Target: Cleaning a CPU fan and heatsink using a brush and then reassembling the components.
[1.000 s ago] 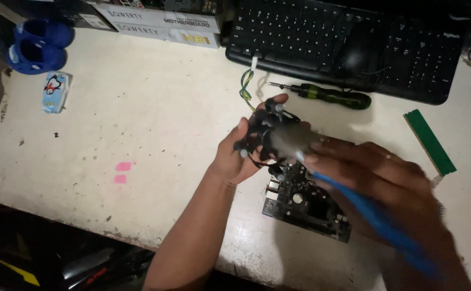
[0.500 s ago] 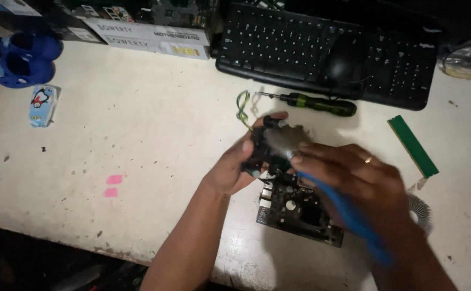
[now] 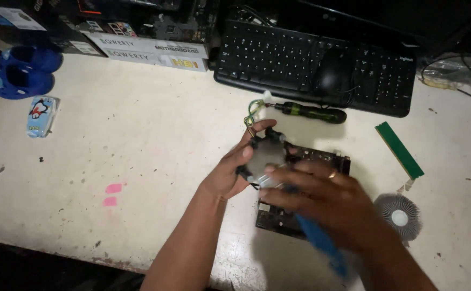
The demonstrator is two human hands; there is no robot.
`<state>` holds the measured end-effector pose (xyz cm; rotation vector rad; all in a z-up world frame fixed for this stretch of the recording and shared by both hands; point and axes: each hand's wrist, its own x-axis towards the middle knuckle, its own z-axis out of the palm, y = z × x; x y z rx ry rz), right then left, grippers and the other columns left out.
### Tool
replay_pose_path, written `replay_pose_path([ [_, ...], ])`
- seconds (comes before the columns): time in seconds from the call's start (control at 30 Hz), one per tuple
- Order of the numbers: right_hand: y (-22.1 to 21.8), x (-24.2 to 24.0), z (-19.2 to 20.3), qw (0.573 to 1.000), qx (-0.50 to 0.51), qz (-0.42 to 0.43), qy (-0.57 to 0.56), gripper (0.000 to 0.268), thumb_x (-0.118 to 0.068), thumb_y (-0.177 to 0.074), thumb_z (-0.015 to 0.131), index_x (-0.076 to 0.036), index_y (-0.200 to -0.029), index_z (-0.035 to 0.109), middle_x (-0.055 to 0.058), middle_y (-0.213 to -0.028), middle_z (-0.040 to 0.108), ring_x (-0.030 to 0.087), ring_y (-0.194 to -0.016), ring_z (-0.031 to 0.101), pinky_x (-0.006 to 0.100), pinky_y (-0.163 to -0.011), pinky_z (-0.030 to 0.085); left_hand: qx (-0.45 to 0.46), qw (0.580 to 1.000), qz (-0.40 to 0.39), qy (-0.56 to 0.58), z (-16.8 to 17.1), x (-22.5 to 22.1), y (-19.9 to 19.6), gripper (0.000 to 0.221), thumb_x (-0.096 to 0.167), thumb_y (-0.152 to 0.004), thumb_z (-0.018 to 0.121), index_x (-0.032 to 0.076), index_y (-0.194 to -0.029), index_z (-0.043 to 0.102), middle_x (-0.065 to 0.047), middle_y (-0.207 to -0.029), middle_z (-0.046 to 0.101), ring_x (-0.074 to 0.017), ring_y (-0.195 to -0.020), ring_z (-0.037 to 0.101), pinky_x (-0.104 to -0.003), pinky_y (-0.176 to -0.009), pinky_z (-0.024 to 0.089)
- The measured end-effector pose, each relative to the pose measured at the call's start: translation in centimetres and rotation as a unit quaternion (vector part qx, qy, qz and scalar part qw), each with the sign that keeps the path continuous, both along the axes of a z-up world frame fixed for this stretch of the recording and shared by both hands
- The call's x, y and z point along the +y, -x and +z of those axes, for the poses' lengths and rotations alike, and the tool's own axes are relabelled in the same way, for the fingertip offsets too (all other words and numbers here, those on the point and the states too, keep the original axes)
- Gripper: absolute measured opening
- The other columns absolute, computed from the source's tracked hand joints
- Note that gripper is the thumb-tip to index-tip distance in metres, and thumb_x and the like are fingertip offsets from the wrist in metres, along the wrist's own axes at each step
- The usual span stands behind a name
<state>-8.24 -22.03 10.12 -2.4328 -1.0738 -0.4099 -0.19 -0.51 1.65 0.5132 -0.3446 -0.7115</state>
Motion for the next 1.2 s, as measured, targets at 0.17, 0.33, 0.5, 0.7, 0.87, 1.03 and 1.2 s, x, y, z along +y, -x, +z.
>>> replay_pose_path([
  [0.17, -0.1, 1.3, 4.9, 0.99, 0.1, 0.02, -0.097, 0.03, -0.012, -0.099, 0.061, -0.02, -0.127, 0.068, 0.003, -0.14, 0.065, 0.024, -0.113, 0.069, 0.037, -0.095, 0.055, -0.039, 0.999, 0.028, -0.002, 0.3, 0.8, 0.1, 0.087, 0.043, -0.096, 0.075, 0.008, -0.16, 0.027, -0.02, -0.126, 0.062, -0.0277, -0.113, 0.065, -0.036, -0.096, 0.054],
  [0.33, -0.3, 2.1, 4.1, 0.992, 0.062, -0.011, -0.106, 0.029, -0.017, -0.102, 0.054, -0.013, -0.127, 0.068, 0.012, -0.131, 0.07, 0.03, -0.112, 0.07, 0.039, -0.095, 0.057, -0.059, 0.998, 0.038, 0.005, -0.5, 1.1, -0.2, 0.085, 0.037, -0.097, 0.075, 0.01, -0.161, 0.027, -0.02, -0.144, 0.054, -0.0319, -0.129, 0.058, -0.041, -0.11, 0.048],
  [0.5, -1.0, 1.5, 0.4, 0.981, 0.067, 0.054, -0.176, 0.029, -0.013, -0.092, 0.073, -0.011, -0.121, 0.071, 0.011, -0.126, 0.074, 0.025, -0.113, 0.076, 0.038, -0.102, 0.061, -0.082, 0.996, 0.039, 0.017, 0.7, 1.3, 0.2, 0.088, 0.036, -0.096, 0.079, 0.008, -0.16, 0.025, -0.02, -0.127, 0.065, -0.0293, -0.113, 0.066, -0.038, -0.098, 0.055],
  [0.7, -1.4, 3.9, 1.3, 0.956, 0.08, 0.073, -0.272, 0.034, -0.002, -0.089, 0.07, -0.014, -0.119, 0.077, 0.017, -0.114, 0.077, 0.031, -0.09, 0.074, 0.044, -0.08, 0.06, -0.063, 0.993, 0.085, 0.055, -0.6, 0.0, 0.2, 0.083, 0.033, -0.094, 0.074, 0.004, -0.158, 0.031, -0.022, -0.141, 0.055, -0.0291, -0.124, 0.061, -0.049, -0.104, 0.053],
  [0.87, -1.1, 4.3, 2.4, 0.937, 0.124, 0.025, -0.325, 0.027, -0.005, -0.097, 0.063, -0.015, -0.119, 0.074, 0.018, -0.114, 0.075, 0.039, -0.093, 0.071, 0.048, -0.072, 0.06, -0.076, 0.993, 0.075, 0.058, -1.3, -0.2, -0.7, 0.075, 0.037, -0.095, 0.071, 0.009, -0.155, 0.036, -0.02, -0.138, 0.06, -0.029, -0.124, 0.063, -0.047, -0.104, 0.054],
  [1.03, 0.0, 5.6, 2.0, 0.897, 0.155, 0.057, -0.41, 0.018, -0.003, -0.092, 0.069, -0.004, -0.109, 0.076, 0.022, -0.111, 0.077, 0.039, -0.089, 0.076, 0.049, -0.075, 0.06, -0.058, 0.99, 0.025, 0.128, -2.9, 1.0, -0.9, 0.103, 0.039, -0.084, 0.083, 0.005, -0.16, 0.021, -0.034, -0.138, 0.053, -0.0387, -0.121, 0.065, -0.039, -0.091, 0.063],
  [1.2, 1.8, 3.4, -0.3, 0.853, 0.114, -0.086, -0.502, 0.028, -0.007, -0.084, 0.073, 0.009, -0.107, 0.073, 0.022, -0.093, 0.077, 0.023, -0.064, 0.073, 0.034, -0.061, 0.06, -0.131, 0.976, 0.099, 0.143, -2.6, 1.4, -2.1, 0.106, 0.052, -0.09, 0.074, 0.015, -0.167, 0.012, -0.027, -0.157, 0.043, -0.0405, -0.142, 0.048, -0.058, -0.114, 0.043],
])
